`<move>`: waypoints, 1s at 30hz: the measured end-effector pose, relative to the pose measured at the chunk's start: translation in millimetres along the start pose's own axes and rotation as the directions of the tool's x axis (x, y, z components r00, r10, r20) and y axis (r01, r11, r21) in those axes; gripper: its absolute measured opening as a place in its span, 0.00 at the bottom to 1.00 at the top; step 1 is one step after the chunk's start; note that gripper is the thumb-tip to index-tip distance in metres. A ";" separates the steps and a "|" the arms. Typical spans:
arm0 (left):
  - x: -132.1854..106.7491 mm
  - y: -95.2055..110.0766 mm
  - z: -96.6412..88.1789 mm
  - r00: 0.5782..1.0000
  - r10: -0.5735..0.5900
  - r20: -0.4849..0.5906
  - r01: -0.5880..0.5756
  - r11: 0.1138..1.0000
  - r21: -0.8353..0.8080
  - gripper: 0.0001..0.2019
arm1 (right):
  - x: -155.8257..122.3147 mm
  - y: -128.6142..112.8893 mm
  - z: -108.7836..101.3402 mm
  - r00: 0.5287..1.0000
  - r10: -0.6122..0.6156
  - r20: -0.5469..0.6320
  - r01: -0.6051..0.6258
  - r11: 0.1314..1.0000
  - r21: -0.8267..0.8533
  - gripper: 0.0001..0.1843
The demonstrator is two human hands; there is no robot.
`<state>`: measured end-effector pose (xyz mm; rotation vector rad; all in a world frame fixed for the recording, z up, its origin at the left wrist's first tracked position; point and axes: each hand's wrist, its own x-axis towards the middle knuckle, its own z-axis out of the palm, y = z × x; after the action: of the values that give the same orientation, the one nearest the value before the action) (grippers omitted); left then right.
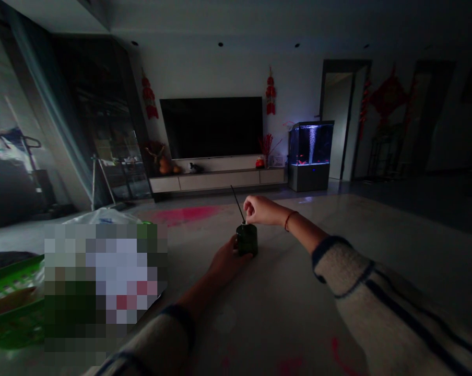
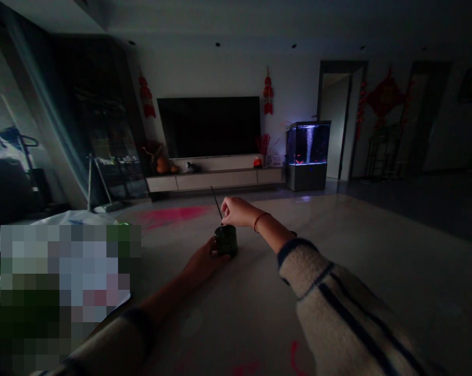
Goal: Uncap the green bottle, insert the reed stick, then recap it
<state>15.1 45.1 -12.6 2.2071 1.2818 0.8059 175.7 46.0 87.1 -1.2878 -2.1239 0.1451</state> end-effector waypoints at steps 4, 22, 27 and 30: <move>1.4 -3.4 1.4 1.000 0.012 -0.002 -0.012 1.000 -0.016 0.34 | -1.2 -6.4 1.1 0.998 -0.047 0.035 0.050 0.995 -0.082 0.11; 1.8 -3.8 0.2 1.000 0.010 0.014 -0.010 1.000 0.024 0.34 | 1.4 -2.4 0.5 1.000 -0.011 -0.013 0.010 0.992 -0.124 0.05; 1.5 -4.3 1.5 1.000 -0.015 -0.006 0.015 0.999 0.029 0.35 | -2.5 13.7 -7.9 0.981 0.135 0.141 -0.129 0.990 -0.051 0.11; 0.7 -3.0 1.0 1.000 0.015 0.006 -0.015 1.000 0.003 0.33 | -5.9 26.1 -1.7 0.943 0.126 0.308 -0.157 0.985 0.076 0.21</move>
<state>14.3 47.0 -15.1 2.2219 1.2661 0.8026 198.3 54.1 75.2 -1.4329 -2.2401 0.5347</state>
